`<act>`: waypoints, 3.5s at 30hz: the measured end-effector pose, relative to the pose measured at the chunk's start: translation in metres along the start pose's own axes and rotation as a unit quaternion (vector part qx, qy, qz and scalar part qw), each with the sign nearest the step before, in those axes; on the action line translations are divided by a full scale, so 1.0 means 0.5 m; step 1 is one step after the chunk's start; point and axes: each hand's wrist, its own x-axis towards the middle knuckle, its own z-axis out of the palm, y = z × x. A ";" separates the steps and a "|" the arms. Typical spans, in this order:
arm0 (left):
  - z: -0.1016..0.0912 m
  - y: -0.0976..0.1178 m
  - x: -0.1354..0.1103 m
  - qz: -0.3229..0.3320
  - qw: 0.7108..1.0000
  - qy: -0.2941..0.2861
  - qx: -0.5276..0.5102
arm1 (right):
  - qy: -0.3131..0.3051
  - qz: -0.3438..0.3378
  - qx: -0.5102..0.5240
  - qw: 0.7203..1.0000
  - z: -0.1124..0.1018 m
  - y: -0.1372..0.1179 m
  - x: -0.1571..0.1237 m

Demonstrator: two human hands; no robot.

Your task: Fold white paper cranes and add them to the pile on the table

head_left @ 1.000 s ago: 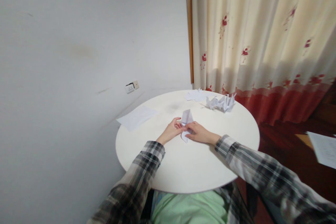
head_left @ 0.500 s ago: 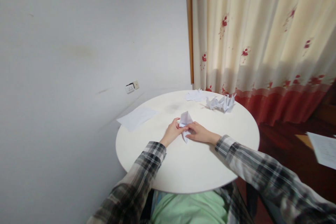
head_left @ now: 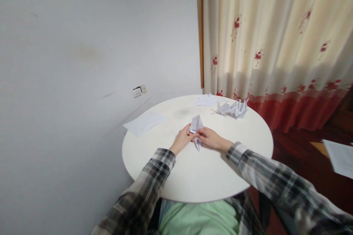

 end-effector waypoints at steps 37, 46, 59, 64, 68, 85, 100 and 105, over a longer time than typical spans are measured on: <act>-0.003 0.042 -0.028 0.134 0.956 -0.037 0.260 | 0.072 0.039 0.007 0.997 -0.005 0.030 0.005; 0.000 0.050 -0.034 0.105 0.955 -0.042 0.273 | 0.053 0.065 0.042 0.996 -0.004 0.026 0.003; 0.002 0.055 -0.034 0.111 0.950 -0.043 0.288 | 0.047 0.064 -0.026 0.997 -0.004 0.030 0.003; 0.002 0.057 -0.035 0.117 0.947 -0.044 0.296 | 0.049 0.065 -0.028 0.996 -0.002 0.029 0.003; 0.001 0.057 -0.037 0.130 0.943 -0.050 0.303 | 0.052 0.060 -0.038 0.996 -0.002 0.027 0.003; 0.003 0.064 -0.045 0.138 0.920 -0.103 0.352 | 0.057 0.054 -0.051 0.996 -0.005 0.021 0.002; 0.001 0.052 -0.039 0.139 0.932 -0.099 0.320 | 0.059 0.055 -0.032 0.996 -0.001 0.025 0.004; 0.000 0.042 -0.037 0.137 0.941 -0.085 0.297 | 0.061 0.044 -0.037 0.997 0.002 0.028 0.004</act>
